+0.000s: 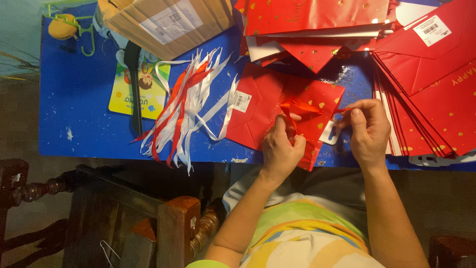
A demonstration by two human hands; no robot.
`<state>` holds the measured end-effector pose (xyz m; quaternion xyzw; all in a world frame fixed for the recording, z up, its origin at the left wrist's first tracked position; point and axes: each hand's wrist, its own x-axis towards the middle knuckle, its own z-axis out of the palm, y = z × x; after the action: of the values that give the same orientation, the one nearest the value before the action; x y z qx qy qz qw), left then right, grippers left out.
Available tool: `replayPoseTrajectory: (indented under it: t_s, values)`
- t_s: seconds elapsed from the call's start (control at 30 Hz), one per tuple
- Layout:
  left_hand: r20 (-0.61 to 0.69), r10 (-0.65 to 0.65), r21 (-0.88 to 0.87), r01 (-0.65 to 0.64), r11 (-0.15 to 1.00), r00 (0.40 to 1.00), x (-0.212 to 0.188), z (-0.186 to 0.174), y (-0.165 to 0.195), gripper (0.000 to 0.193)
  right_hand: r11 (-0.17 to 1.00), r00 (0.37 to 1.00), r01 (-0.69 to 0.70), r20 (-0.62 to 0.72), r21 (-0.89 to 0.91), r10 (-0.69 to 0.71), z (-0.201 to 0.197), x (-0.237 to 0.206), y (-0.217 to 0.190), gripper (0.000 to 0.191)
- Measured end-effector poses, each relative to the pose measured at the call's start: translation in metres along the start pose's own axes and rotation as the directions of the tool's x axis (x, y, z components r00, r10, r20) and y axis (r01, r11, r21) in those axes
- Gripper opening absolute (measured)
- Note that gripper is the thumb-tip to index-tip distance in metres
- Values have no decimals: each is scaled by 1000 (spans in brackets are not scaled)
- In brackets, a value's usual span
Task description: The person threads white and red ribbons through the plastic handles of red gift bags and ties them into knots. They repeat this process on multiple bags, stacking the finished ones on the table.
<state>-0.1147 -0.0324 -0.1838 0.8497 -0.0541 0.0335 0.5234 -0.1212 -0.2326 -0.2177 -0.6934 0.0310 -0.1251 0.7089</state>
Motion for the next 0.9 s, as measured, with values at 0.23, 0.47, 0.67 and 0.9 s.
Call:
replayPoseTrajectory:
  t_s: [0.23,0.47,0.67,0.9]
  values:
    - [-23,160,286,-147,947,987,3,5,-8,44,980,999,-27,-31,195,34,-3,0,-3,10]
    - [26,268,340,-261,903,963,0,0,0,65,830,968,-111,-130,546,215,-16,-1,3,9]
    - [40,257,309,-256,916,966,3,-1,3,70,780,949,7,-251,626,193,-47,-6,5,9]
    - [78,227,246,-240,939,971,4,-4,9,65,819,914,87,-373,567,161,-73,-17,5,11]
